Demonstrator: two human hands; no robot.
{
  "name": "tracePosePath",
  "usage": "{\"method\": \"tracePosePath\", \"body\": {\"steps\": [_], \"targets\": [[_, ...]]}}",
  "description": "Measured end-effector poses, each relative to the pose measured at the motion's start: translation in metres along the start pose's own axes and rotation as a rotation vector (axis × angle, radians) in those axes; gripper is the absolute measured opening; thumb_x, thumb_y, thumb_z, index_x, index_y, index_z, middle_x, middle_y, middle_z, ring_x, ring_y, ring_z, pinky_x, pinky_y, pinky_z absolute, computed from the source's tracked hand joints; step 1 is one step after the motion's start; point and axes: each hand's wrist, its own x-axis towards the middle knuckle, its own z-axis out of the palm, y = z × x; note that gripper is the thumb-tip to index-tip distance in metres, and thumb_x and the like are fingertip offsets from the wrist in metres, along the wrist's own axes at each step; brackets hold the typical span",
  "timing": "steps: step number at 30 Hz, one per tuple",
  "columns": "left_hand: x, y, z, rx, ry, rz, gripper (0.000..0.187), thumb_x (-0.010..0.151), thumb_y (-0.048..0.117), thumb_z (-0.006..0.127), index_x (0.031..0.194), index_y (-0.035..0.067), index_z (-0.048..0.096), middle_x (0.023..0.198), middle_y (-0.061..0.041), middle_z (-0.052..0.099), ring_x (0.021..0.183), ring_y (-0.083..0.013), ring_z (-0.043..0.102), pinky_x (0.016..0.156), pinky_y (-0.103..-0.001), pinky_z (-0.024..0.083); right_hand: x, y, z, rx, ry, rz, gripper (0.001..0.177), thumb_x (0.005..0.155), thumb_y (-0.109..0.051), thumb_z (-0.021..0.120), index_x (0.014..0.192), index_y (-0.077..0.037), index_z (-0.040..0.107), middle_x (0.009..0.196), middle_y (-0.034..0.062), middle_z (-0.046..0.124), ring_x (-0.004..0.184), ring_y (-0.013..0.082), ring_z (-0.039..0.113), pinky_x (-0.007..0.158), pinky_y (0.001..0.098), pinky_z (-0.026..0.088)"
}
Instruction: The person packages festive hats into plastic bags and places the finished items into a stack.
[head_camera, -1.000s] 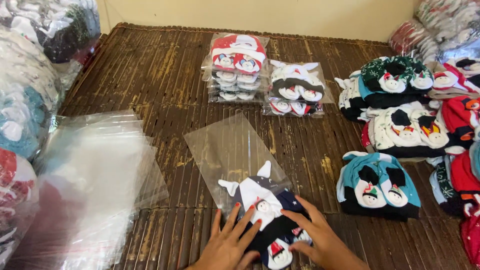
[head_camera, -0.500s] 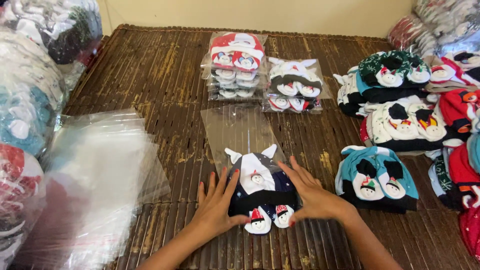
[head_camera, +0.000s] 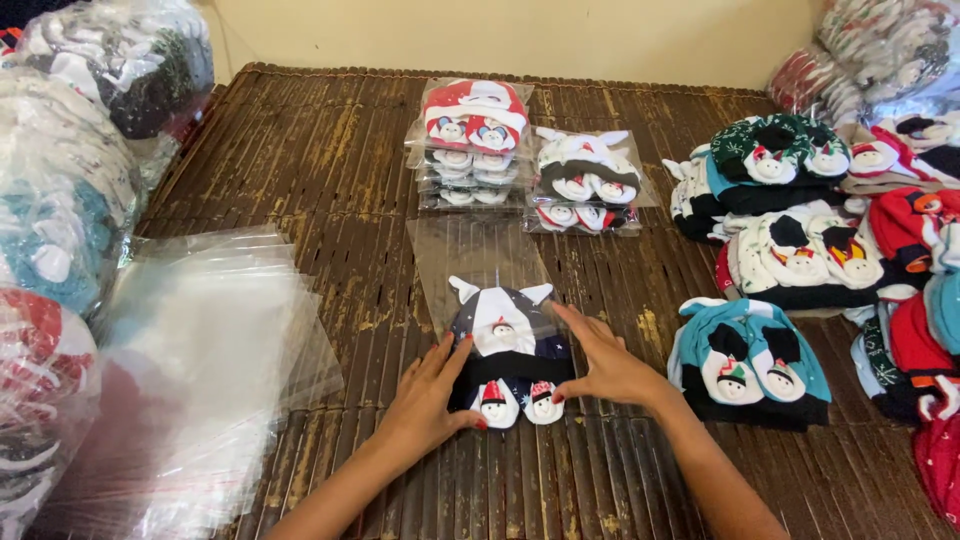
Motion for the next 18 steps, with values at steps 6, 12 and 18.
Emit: {"method": "tracePosePath", "body": {"steps": [6, 12, 18], "targets": [[0.0, 0.017, -0.006, -0.217, 0.238, -0.003, 0.079, 0.073, 0.008, 0.085, 0.145, 0.012, 0.052, 0.154, -0.008, 0.046, 0.13, -0.0321, 0.055, 0.11, -0.044, 0.045, 0.016, -0.008, 0.025, 0.231, 0.245, -0.044, 0.056, 0.082, -0.021, 0.077, 0.136, -0.024, 0.064, 0.156, 0.0069, 0.049, 0.14, 0.029, 0.049, 0.115, 0.0541, 0.041], [0.007, 0.022, -0.042, -1.212, 0.225, -0.542, 0.099, 0.073, 0.015, 0.077, 0.157, 0.015, 0.024, 0.162, -0.014, 0.029, 0.133, -0.0375, 0.052, 0.114, -0.055, 0.046, -0.009, -0.04, 0.021, 1.206, 0.376, 0.283, 0.087, 0.076, -0.016, 0.07, 0.155, -0.009, 0.034, 0.137, 0.0225, 0.061, 0.133, 0.0359, 0.053, 0.12, 0.0525, 0.035], [0.043, -0.052, 0.023, -1.436, 0.24, -0.584, 0.076, 0.085, 0.033, 0.083, 0.14, -0.008, 0.051, 0.108, -0.015, 0.06, 0.087, -0.021, 0.064, 0.081, -0.04, 0.064, 0.003, -0.001, 0.035, 1.088, 0.25, 0.305, 0.068, 0.088, -0.032, 0.08, 0.141, 0.003, 0.057, 0.096, 0.0066, 0.052, 0.083, 0.0141, 0.054, 0.041, 0.0273, 0.057]]}}
